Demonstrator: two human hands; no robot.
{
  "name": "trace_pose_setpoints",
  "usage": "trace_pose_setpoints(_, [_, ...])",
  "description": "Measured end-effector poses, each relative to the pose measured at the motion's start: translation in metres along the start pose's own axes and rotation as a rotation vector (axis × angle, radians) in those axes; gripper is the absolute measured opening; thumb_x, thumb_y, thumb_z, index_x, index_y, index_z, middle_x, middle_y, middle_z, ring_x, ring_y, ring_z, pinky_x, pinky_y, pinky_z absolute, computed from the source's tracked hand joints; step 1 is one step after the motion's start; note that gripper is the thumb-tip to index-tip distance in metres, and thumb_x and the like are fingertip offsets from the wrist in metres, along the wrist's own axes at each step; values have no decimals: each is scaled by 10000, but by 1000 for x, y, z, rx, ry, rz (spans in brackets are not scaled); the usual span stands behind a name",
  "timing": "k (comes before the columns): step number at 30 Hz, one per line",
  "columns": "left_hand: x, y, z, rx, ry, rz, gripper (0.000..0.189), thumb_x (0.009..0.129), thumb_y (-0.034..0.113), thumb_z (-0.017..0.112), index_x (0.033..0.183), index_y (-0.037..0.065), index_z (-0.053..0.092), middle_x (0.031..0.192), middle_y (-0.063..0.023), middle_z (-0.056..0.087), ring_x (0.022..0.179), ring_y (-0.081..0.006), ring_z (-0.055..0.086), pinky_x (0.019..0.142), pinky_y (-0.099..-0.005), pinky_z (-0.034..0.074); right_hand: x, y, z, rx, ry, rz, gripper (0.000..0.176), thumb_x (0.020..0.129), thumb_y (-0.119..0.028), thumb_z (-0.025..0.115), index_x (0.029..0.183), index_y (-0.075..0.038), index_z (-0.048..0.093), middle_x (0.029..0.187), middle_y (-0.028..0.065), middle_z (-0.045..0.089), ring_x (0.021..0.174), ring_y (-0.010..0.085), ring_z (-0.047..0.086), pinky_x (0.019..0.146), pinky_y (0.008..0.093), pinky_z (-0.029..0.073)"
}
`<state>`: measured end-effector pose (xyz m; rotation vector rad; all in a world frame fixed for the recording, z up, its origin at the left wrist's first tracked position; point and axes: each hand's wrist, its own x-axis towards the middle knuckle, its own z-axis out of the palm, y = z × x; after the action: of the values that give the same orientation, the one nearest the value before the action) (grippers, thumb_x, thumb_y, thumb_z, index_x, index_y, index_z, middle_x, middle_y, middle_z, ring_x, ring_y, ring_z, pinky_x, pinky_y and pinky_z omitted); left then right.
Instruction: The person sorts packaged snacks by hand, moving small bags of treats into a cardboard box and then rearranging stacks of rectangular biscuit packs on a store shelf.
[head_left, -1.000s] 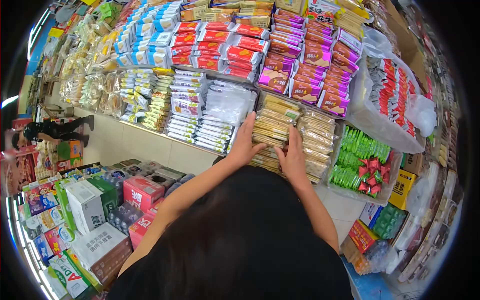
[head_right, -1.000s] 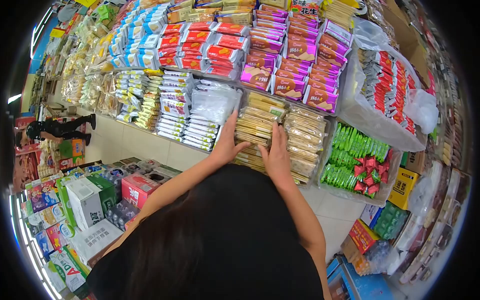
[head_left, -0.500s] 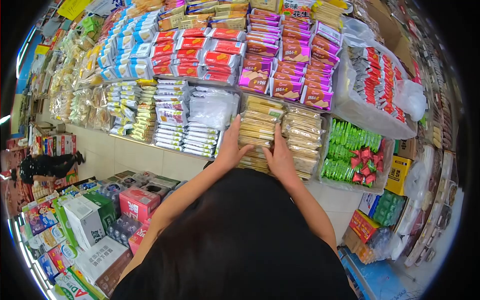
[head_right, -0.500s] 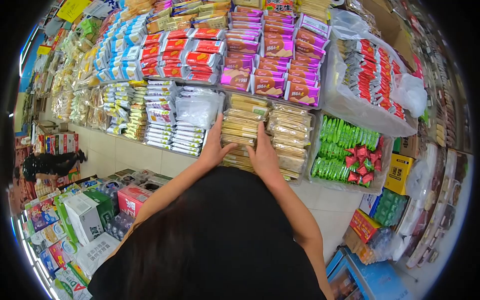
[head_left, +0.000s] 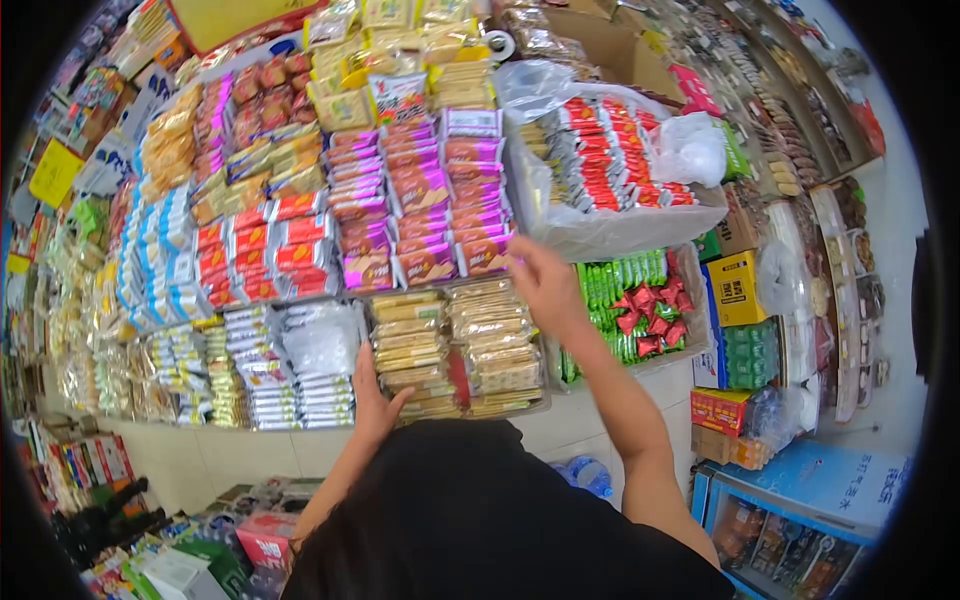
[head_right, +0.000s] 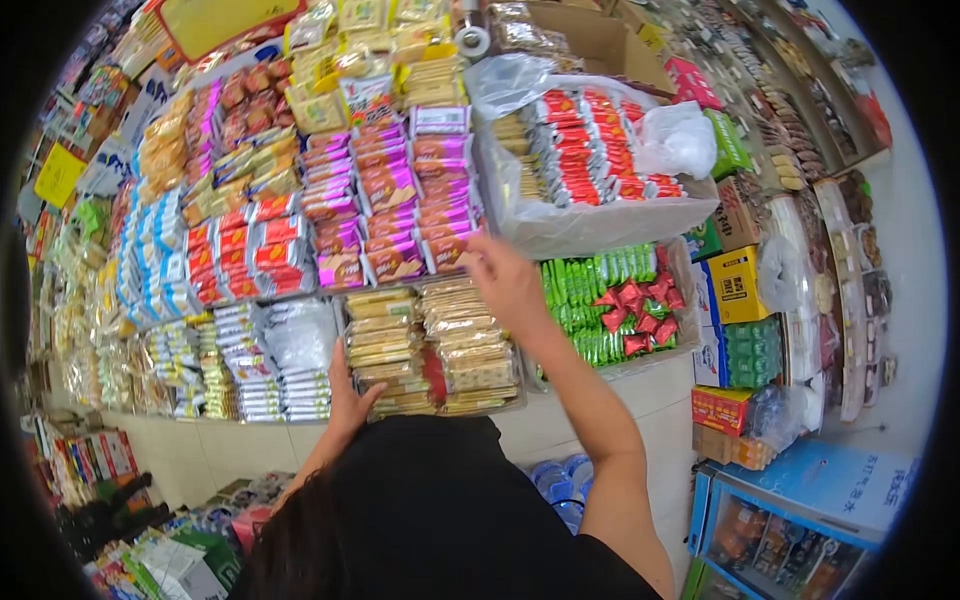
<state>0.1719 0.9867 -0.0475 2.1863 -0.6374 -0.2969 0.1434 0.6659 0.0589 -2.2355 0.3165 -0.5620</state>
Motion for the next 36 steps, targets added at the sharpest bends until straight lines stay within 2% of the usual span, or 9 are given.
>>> trace_pose_setpoints(1, [-1,0,-1,-12,-14,-28,1041,663,108,808,1453,-10,141,1485,-213,227,1354,-387,240,1106,-429,229,22,10,-16,0,60,84,244,875,-110,578,1101,-21,607,951,91,676,767,151,633,701,296,502])
trace_pose_setpoints(3, [-2,-3,0,-17,-11,-14,1058,655,115,815,1454,-8,133,1482,-215,230,1345,-390,248,1103,-433,230,64,54,-33,137,234,212,235,881,-140,563,1069,-11,615,955,145,674,867,262,658,770,343,506])
trace_pose_setpoints(7, [0,-5,0,-27,8,-23,1086,639,132,830,1453,-10,125,1460,-236,248,1316,-398,279,1098,-435,236,126,119,-37,48,247,120,252,876,-143,565,1079,-1,613,967,152,676,885,281,657,779,356,506])
trace_pose_setpoints(18, [5,6,-6,-1,-9,-118,1091,637,198,848,1443,-19,146,1432,-254,274,1314,-403,283,1093,-443,254,217,189,14,-528,-176,109,341,815,-137,589,1146,-57,598,1096,190,626,1030,357,591,871,435,477])
trace_pose_setpoints(21, [5,6,-6,-32,-12,-160,1082,643,196,843,1443,-19,147,1434,-254,270,1317,-399,280,1095,-440,250,224,206,25,-628,-185,-2,347,808,-103,562,1149,-49,597,1136,175,604,1078,345,569,898,433,476])
trace_pose_setpoints(22, [6,5,-6,-34,-14,-165,1082,643,196,843,1443,-19,147,1434,-254,270,1317,-399,280,1095,-440,250,228,214,27,-658,-238,-11,342,833,-165,552,1155,-52,577,1173,161,577,1110,334,549,905,435,474])
trace_pose_setpoints(28, [9,5,-6,-15,-36,-185,1051,659,169,822,1444,-17,149,1443,-248,259,1325,-394,270,1102,-437,236,239,216,38,-857,-331,35,319,864,-240,493,1114,-63,579,1182,136,575,1096,312,552,883,446,478])
trace_pose_setpoints(31, [10,4,-6,-29,-44,-201,1025,676,155,805,1445,-17,149,1445,-247,257,1328,-392,266,1104,-434,233,239,215,37,-933,-262,-116,281,863,-206,482,1085,-69,586,1146,132,594,1071,301,561,854,453,487])
trace_pose_setpoints(36, [11,2,-6,-21,-42,-171,984,701,151,783,1445,-13,160,1452,-237,256,1337,-379,261,1105,-426,234,240,222,40,-930,-264,-131,274,852,-177,481,1074,-56,588,1116,133,610,1087,279,548,851,464,484])
